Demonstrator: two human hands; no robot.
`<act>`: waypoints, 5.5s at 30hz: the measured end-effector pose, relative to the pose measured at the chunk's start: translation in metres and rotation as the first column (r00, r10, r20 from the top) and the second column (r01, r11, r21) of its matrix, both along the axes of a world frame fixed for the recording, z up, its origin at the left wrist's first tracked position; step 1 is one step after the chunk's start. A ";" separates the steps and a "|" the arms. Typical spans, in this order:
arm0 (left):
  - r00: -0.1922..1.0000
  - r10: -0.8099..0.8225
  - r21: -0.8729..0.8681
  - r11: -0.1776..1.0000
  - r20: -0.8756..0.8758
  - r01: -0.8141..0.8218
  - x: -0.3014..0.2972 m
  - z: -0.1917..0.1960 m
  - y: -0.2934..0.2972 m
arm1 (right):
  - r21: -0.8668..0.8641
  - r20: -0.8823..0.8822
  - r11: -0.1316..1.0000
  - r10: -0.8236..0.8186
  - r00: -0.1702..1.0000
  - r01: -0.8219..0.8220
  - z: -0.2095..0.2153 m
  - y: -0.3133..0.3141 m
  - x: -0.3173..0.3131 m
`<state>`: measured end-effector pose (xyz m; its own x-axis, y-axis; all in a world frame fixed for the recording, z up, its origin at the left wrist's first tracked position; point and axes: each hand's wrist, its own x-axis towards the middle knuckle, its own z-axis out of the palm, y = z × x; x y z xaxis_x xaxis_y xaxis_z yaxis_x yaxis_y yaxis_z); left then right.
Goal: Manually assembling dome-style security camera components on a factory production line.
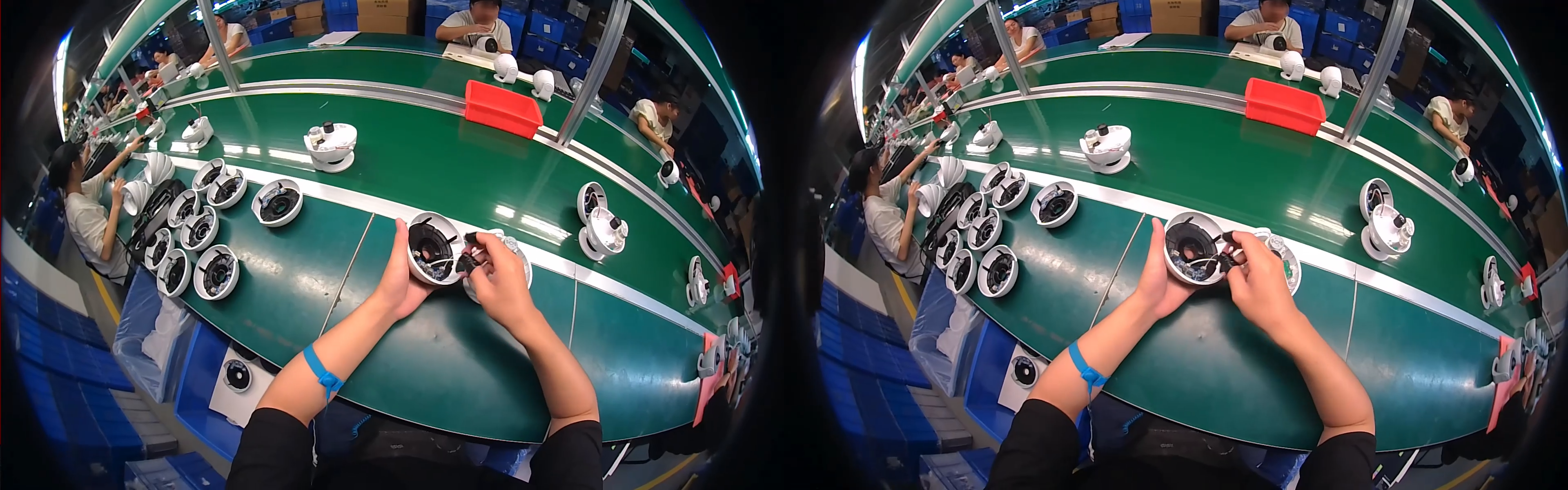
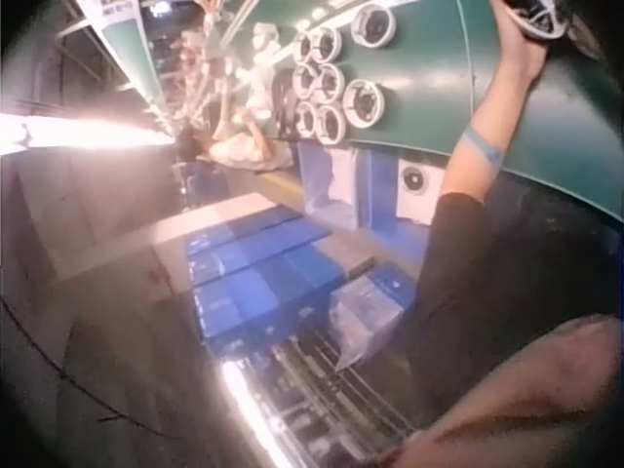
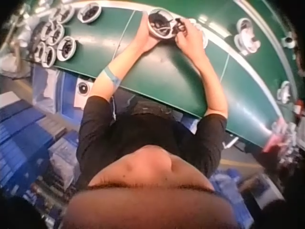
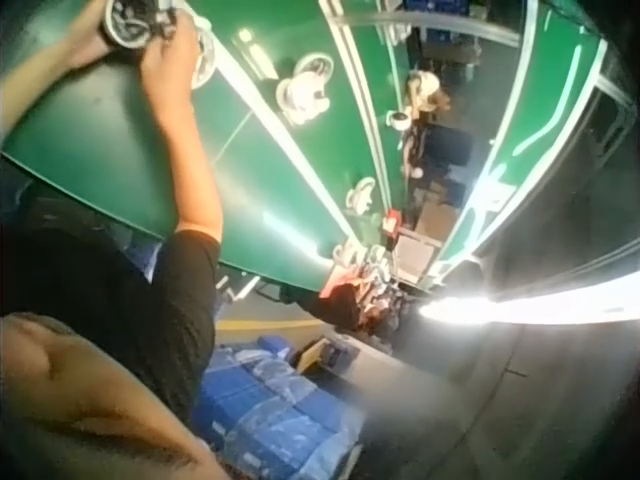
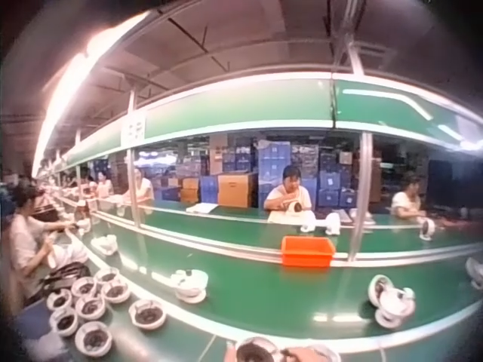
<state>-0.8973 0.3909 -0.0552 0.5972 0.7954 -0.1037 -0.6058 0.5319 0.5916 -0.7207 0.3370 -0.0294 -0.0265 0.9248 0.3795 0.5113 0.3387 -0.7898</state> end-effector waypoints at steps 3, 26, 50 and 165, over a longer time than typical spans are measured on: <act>1.000 -0.004 -0.042 0.999 0.006 0.004 -0.002 -0.005 0.001 | -0.001 0.117 0.999 0.047 0.992 -0.047 0.001 0.002 0.006; 0.981 0.026 0.384 0.922 -0.193 0.051 0.057 -0.036 -0.012 | 0.266 0.605 0.920 0.072 0.793 -0.287 -0.016 -0.012 0.046; 0.946 0.161 0.528 0.849 -0.282 0.013 0.064 -0.061 -0.001 | 0.349 0.708 0.881 -0.024 0.706 -0.320 -0.030 -0.007 0.048; 0.993 0.020 0.094 0.996 -0.115 -0.009 -0.114 0.004 0.000 | 0.130 0.322 0.985 0.066 0.944 -0.113 0.051 -0.025 -0.075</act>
